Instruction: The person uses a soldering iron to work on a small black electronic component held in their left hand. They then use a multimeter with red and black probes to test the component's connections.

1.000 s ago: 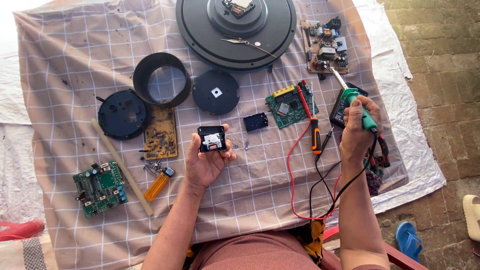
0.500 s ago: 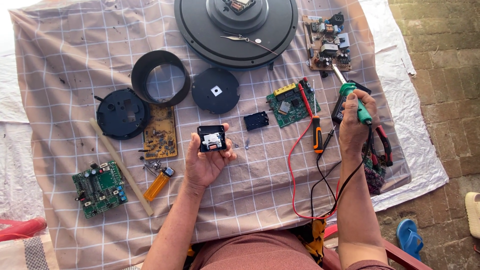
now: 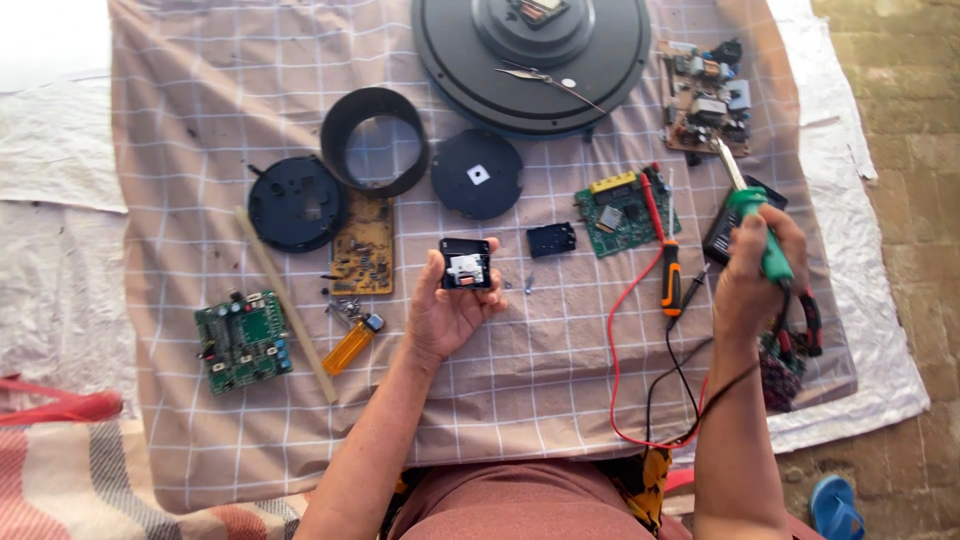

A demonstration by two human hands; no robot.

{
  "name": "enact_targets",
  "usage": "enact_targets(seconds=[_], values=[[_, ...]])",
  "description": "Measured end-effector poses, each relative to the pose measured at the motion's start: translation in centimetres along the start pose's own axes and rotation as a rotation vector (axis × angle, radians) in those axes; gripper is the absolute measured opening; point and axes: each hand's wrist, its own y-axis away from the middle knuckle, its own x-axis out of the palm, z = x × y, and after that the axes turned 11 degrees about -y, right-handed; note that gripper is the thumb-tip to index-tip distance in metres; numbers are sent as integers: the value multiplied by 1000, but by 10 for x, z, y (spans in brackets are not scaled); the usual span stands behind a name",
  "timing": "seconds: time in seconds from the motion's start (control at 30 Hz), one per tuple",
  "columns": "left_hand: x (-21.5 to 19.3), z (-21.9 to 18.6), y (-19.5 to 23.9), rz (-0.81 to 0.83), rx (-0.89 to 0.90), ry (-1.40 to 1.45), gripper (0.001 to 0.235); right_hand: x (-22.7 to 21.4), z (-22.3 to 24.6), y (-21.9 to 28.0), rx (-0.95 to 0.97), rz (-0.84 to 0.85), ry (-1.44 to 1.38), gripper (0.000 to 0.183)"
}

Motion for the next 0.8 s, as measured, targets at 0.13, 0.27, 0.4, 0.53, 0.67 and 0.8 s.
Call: enact_targets(seconds=[0.13, 0.27, 0.4, 0.53, 0.67, 0.8], values=[[1, -3, 0, -9, 0, -32, 81, 1, 67, 42, 190, 19, -228, 22], [1, -3, -1, 7, 7, -44, 79, -2, 106, 83, 169, 217, -348, 26], [1, -2, 0, -4, 12, -55, 80, -2, 127, 108, 228, 351, -484, 32], [0, -1, 0, -22, 11, -62, 81, -8, 131, 115, 277, 358, -499, 34], [1, -2, 0, -15, 28, -74, 80, -9, 134, 118, 309, 400, -451, 34], [1, -1, -1, -14, 29, -82, 80, -11, 138, 121, 320, 442, -331, 33]])
